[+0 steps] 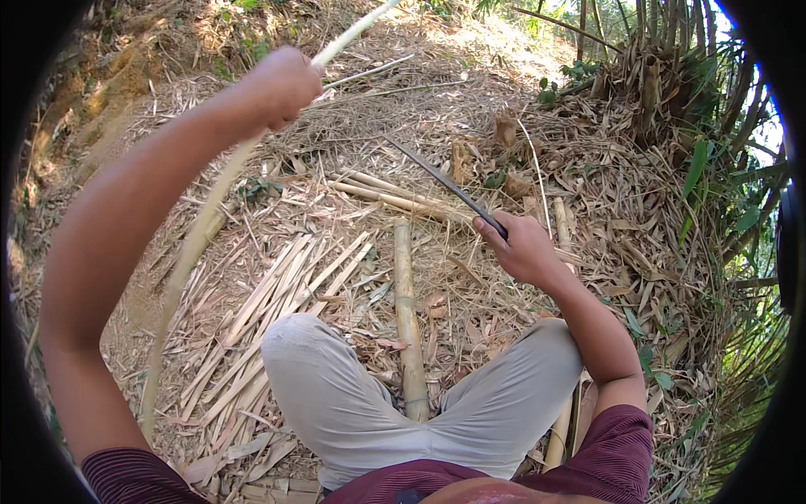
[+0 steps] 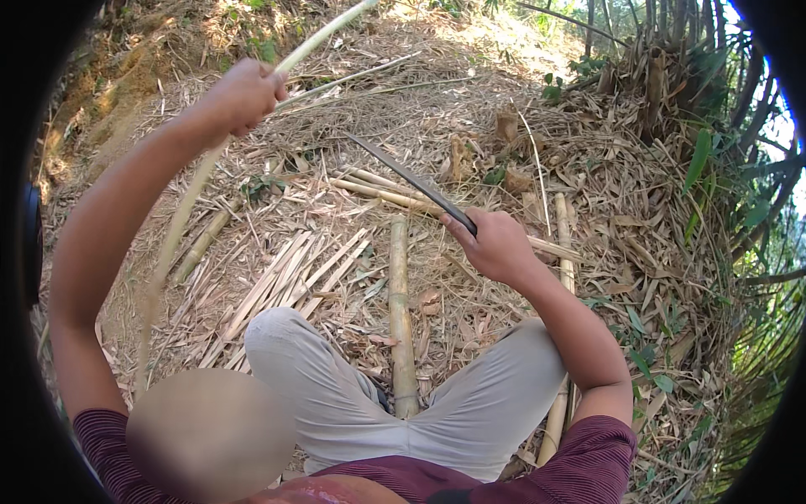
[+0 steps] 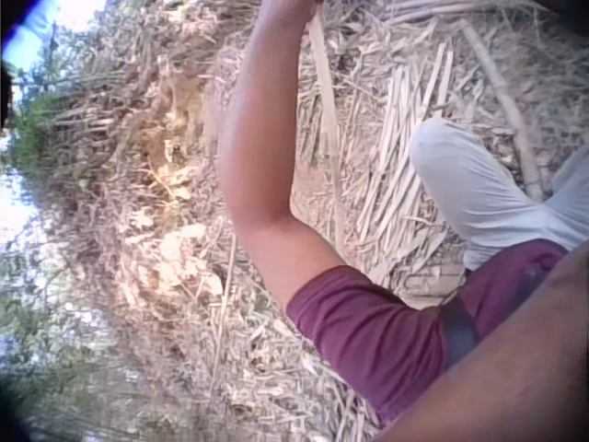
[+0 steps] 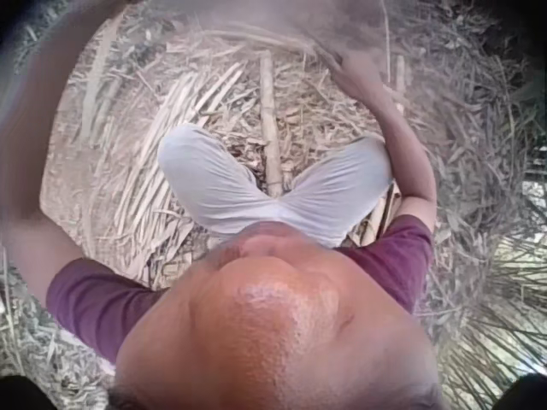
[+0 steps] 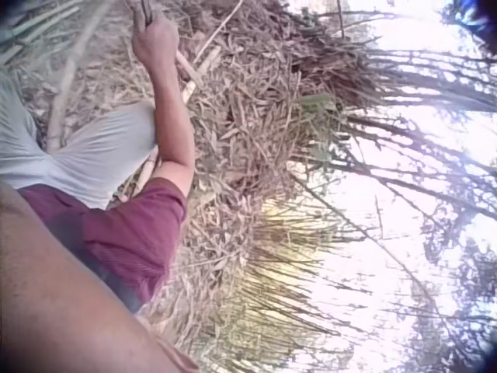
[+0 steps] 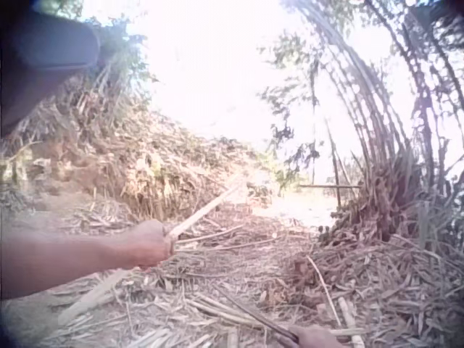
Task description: The person whittles and scrapes a thin strip of bamboo using a machete while sitting on the ground.
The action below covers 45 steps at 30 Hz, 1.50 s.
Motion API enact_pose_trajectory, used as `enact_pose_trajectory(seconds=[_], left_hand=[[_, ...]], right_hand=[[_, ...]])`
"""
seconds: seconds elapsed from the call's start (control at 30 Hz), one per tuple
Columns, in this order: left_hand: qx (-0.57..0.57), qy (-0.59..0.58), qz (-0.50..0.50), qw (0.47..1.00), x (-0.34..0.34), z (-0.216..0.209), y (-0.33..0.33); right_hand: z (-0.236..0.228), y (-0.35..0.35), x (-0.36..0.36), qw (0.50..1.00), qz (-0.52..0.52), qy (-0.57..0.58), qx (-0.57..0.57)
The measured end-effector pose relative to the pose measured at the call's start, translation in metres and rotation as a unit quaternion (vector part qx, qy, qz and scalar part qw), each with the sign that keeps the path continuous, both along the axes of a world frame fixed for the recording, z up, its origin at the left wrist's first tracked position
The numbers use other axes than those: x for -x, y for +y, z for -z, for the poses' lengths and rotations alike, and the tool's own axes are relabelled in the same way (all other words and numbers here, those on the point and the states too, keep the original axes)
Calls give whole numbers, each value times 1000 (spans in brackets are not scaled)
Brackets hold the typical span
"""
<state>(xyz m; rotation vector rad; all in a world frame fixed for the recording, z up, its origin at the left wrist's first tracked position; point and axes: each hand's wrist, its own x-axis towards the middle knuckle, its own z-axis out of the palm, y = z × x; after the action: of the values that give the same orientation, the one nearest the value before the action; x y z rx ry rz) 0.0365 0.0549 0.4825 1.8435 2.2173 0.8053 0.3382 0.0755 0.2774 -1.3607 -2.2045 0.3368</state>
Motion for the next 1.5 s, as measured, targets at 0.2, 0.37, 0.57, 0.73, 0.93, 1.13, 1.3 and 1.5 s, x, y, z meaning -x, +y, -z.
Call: enact_pose_trajectory(seconds=[0.2, 0.37, 0.57, 0.73, 0.93, 1.13, 1.3, 1.5], left_hand=[[116, -364, 40, 923, -38, 93, -87], [157, -564, 115, 802, -56, 153, -102], [175, -569, 85, 799, -59, 224, -78], [137, -572, 48, 807, -69, 243, -76], [69, -546, 77, 832, -67, 262, -101], [32, -548, 52, 834, -66, 278, -127], [6, -514, 61, 856, -71, 293, -145], [15, -532, 83, 843, -77, 295, -151]], right_hand=[[14, -35, 2, 982, -88, 156, -61], [36, -52, 12, 969, -149, 144, -136], [46, -36, 41, 970, -205, 4, -131], [44, -22, 59, 970, -236, -26, -46], [53, -20, 72, 960, -260, -63, -80], [67, -47, 85, 974, -200, -91, -44], [88, -57, 80, 970, -185, -31, -153], [100, -66, 76, 963, -125, -19, -237]])
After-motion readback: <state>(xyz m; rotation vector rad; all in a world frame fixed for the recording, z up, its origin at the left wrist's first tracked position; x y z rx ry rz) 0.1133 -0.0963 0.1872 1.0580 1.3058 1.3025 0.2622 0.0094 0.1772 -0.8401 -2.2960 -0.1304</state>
